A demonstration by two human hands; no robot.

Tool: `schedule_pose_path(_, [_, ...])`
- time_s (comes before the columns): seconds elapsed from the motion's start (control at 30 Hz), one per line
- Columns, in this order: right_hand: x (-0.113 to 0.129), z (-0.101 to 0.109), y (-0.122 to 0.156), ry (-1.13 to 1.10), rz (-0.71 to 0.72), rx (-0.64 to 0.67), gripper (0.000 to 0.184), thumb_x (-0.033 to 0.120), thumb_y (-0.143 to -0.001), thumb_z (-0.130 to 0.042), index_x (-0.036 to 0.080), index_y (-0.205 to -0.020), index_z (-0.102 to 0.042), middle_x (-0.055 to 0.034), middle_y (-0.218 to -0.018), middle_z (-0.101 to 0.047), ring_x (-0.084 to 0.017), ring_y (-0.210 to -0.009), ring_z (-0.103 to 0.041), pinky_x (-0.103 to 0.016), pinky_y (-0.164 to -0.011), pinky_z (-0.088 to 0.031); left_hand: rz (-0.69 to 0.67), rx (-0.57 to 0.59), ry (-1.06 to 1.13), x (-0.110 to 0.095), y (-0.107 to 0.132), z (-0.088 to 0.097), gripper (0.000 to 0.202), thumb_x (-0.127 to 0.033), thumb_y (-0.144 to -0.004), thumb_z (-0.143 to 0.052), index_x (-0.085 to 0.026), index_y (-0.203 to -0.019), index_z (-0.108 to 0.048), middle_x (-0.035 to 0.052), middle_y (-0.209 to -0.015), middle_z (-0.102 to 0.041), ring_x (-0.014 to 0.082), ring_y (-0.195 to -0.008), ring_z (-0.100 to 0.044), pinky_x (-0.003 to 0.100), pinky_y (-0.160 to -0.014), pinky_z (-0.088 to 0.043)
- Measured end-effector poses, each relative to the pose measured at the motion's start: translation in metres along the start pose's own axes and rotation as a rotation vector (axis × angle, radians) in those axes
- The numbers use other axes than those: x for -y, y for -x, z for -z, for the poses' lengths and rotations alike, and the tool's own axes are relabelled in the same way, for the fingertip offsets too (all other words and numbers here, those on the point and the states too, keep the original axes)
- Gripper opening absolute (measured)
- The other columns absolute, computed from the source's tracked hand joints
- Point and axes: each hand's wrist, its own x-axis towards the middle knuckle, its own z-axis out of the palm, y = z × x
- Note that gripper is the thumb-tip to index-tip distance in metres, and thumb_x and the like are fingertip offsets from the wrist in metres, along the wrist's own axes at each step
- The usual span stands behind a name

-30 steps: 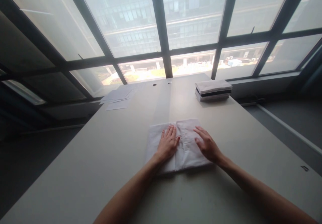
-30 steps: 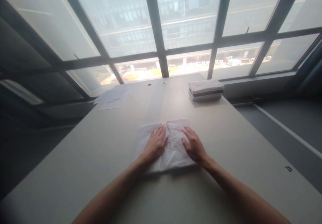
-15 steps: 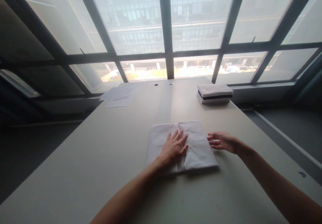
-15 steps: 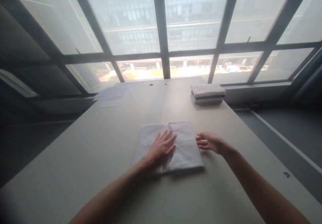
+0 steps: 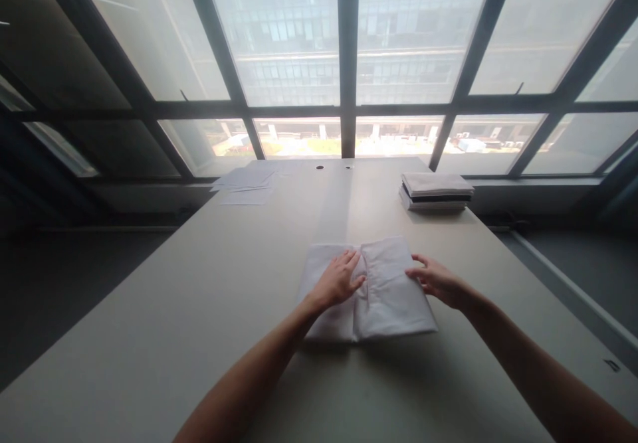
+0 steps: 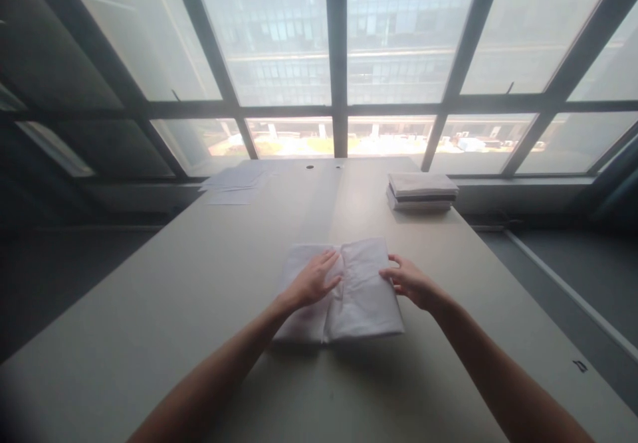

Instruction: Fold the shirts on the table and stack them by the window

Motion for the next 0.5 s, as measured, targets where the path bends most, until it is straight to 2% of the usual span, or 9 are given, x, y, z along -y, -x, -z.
schedule_pose_path(0.17, [0.030, -0.028, 0.010, 0.102, 0.078, -0.074, 0.059, 0.022, -0.074, -0.067, 0.022, -0.131, -0.053, -0.0102, -0.107, -0.072, -0.021, -0.089, -0.069, -0.026, -0.062, -0.053, -0.016, -0.020, -0.014, 0.002, 0.002, -0.017, 0.063, -0.031, -0.095, -0.051, -0.012, -0.154, -0.038, 0.0169, -0.161, -0.036, 0.0286, -0.152, -0.026, 0.049, -0.124, -0.022])
schedule_pose_path(0.3, [0.049, -0.054, 0.014, 0.165, 0.122, -0.122, 0.058, 0.021, -0.072, -0.067, 0.020, -0.128, -0.055, -0.0086, -0.097, -0.072, -0.020, -0.078, -0.068, -0.025, -0.055, -0.051, -0.024, -0.027, -0.027, 0.004, 0.001, -0.017, 0.063, -0.027, -0.093, -0.051, -0.012, -0.153, -0.039, 0.0171, -0.160, -0.036, 0.0283, -0.152, -0.027, 0.050, -0.124, -0.023])
schedule_pose_path(0.5, [0.065, -0.086, 0.012, 0.177, 0.217, -0.106, 0.061, 0.017, -0.069, -0.064, 0.015, -0.129, -0.051, 0.0013, -0.072, -0.064, -0.014, -0.055, -0.058, -0.020, -0.041, -0.042, 0.078, -0.171, 0.007, -0.002, 0.004, -0.005, 0.049, -0.018, -0.093, -0.044, -0.013, -0.140, -0.055, 0.0153, -0.147, -0.055, 0.0248, -0.139, -0.048, 0.039, -0.119, -0.035])
